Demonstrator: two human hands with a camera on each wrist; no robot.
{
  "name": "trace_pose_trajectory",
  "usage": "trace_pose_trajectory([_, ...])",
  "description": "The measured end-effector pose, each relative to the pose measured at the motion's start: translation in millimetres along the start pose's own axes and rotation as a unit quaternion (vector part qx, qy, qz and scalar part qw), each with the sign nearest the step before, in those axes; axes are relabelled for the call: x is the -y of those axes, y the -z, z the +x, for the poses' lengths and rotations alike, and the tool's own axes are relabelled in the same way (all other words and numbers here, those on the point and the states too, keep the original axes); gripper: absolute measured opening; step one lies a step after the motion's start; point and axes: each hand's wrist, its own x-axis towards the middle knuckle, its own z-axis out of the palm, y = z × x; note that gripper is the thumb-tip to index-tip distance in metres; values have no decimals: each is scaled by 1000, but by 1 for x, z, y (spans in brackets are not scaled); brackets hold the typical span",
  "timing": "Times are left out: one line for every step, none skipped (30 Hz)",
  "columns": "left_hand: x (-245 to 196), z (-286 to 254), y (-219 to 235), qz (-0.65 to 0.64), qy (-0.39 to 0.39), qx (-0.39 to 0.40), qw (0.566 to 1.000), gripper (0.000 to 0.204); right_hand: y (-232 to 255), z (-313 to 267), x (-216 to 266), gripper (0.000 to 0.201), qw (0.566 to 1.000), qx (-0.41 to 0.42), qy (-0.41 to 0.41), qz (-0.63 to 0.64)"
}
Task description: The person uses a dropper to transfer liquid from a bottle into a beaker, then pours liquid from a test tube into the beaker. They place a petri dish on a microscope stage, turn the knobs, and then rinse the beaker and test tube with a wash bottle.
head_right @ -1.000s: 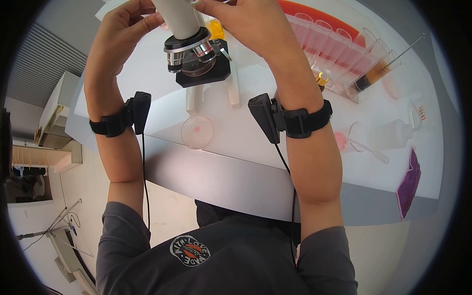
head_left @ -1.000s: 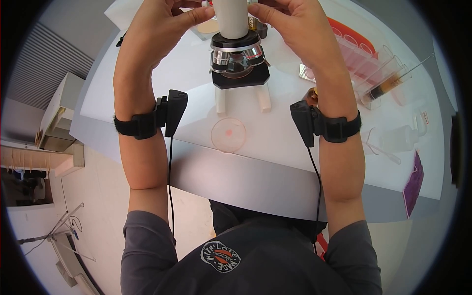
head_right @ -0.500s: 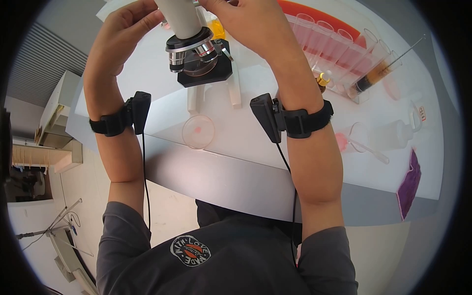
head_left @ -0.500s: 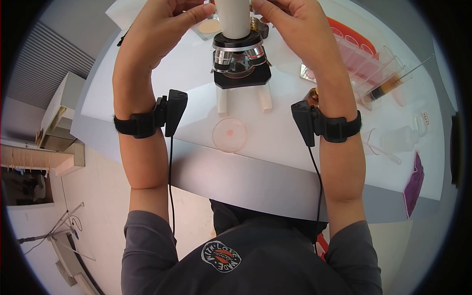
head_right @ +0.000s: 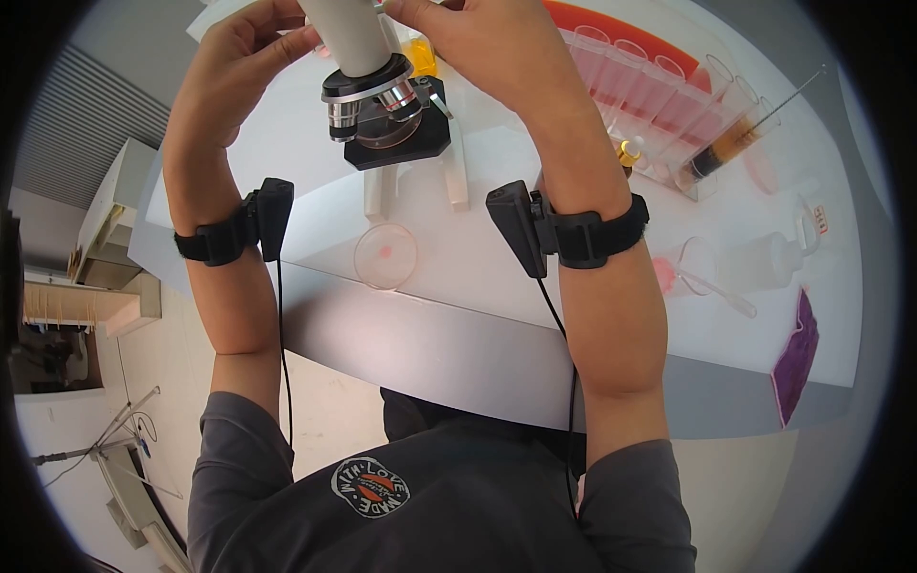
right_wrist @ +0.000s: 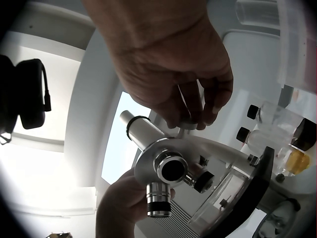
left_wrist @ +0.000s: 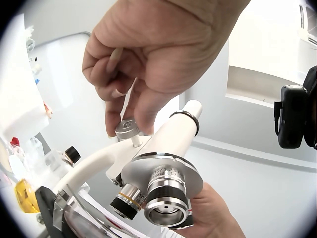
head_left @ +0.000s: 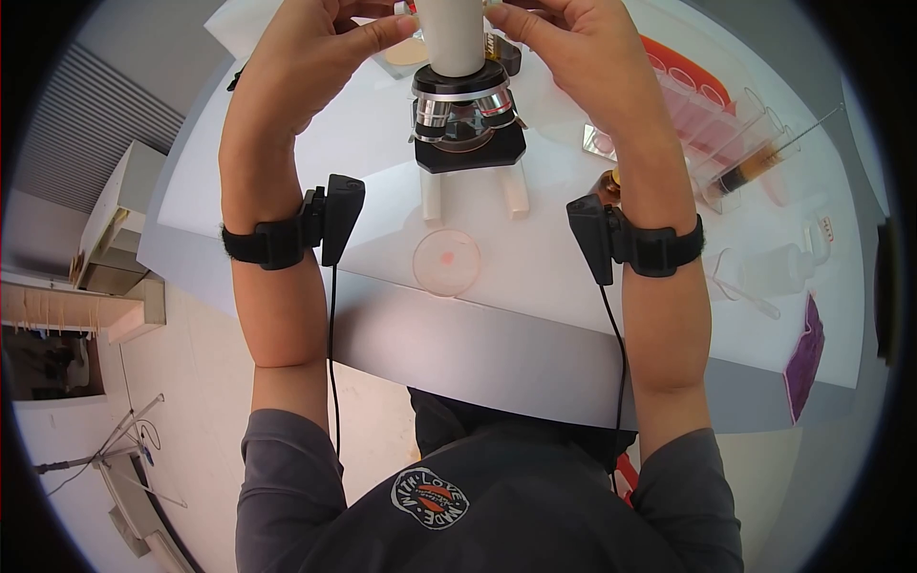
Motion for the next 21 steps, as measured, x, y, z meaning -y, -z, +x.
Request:
trace_pose_trajectory([4,2,-1,3,2,-4,1000,20,0,0,0,29,1000,-2,1,3])
trace_pose_trajectory([10,6,-2,6,4,-8,1000,20,0,0,0,29,1000,-1,0,-1])
trace_pose_trajectory([14,8,-2,10,7,-12,1000,19,1,0,1,30,1000,0,-1,-6])
trace_pose_trajectory([11,7,-3,20,13,-14,1000,19,2,0,1,30,1000,1,-2,-11])
trace_pose_trajectory([6,6,-3,30,19,-17,999,19,2,0,0,30,1000,1,-4,-4])
trace_pose_trajectory([4,5,-3,40,26,-19,999,19,2,1,0,30,1000,1,-6,3])
trace_pose_trajectory([4,3,-3,41,15,-23,999,18,1,1,-1,30,1000,1,-8,9])
trace_pose_trajectory([4,2,-3,42,3,-26,999,18,2,1,0,31,1000,1,-9,5])
trace_pose_trajectory([4,1,-3,43,-8,-30,999,18,2,0,2,31,1000,1,-10,2])
trace_pose_trajectory([4,1,-3,41,-7,-29,999,18,2,0,3,31,1000,0,-11,-2])
trace_pose_trajectory([3,1,-2,38,-6,-27,999,17,2,0,2,31,1000,1,-9,0])
trace_pose_trajectory([3,2,-2,36,-5,-26,999,17,3,1,2,31,1000,2,-7,1])
trace_pose_trajectory([5,3,-2,36,0,-27,999,17,3,1,1,31,1000,4,-5,3])
trace_pose_trajectory([6,5,-2,36,4,-28,999,17,3,0,1,31,1000,5,4,8])
trace_pose_trajectory([8,6,-2,36,9,-28,999,17,4,-2,2,31,1000,6,14,13])
trace_pose_trajectory([8,5,-2,30,-2,-28,999,16,4,-3,2,31,1000,7,24,19])
trace_pose_trajectory([7,4,-2,23,-12,-28,999,16,4,-2,1,30,1000,3,16,19])
trace_pose_trajectory([7,3,-2,16,-23,-27,999,16,2,0,1,30,1000,-2,8,20])
trace_pose_trajectory([9,4,-2,18,-16,-27,999,16,1,1,1,30,1000,-7,0,21])
trace_pose_trajectory([11,7,-2,20,-10,-28,999,16,2,0,0,30,1000,-3,15,24])
trace_pose_trajectory([12,8,-2,22,-3,-28,999,16,3,-1,-1,30,999,0,31,28])
